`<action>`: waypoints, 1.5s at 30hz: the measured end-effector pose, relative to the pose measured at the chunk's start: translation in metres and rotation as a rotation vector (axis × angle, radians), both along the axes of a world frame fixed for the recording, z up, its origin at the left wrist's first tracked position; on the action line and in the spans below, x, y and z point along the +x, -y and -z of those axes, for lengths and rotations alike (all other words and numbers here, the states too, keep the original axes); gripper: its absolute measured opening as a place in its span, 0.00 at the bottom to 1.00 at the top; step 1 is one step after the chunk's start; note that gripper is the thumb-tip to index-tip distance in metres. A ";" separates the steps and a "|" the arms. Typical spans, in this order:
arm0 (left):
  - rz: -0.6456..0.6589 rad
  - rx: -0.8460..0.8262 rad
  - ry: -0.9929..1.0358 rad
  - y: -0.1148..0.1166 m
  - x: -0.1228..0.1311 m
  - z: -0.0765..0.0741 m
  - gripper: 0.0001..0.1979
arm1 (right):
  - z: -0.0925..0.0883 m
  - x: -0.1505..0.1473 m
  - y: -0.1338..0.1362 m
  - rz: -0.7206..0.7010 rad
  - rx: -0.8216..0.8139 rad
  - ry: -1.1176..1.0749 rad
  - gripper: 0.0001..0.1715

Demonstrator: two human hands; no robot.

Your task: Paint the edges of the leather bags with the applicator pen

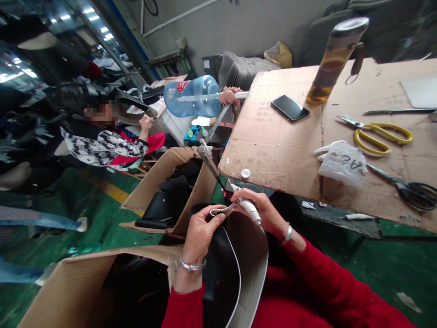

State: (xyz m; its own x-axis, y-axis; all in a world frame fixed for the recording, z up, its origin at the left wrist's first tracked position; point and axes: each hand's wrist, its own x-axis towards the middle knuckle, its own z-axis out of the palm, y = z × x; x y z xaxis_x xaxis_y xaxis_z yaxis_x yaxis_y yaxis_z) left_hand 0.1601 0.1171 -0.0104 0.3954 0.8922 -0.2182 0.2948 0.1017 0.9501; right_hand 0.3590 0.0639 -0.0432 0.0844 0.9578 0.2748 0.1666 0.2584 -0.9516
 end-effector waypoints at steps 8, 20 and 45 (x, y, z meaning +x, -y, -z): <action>-0.263 0.092 0.051 -0.008 -0.007 0.002 0.14 | -0.012 -0.011 -0.006 0.123 0.141 -0.022 0.08; -1.279 0.504 -0.217 0.010 -0.086 -0.123 0.19 | -0.029 -0.019 0.002 0.202 0.193 -0.255 0.09; -1.499 0.379 0.144 0.034 -0.139 -0.034 0.25 | -0.020 -0.071 -0.057 0.159 -0.008 0.760 0.32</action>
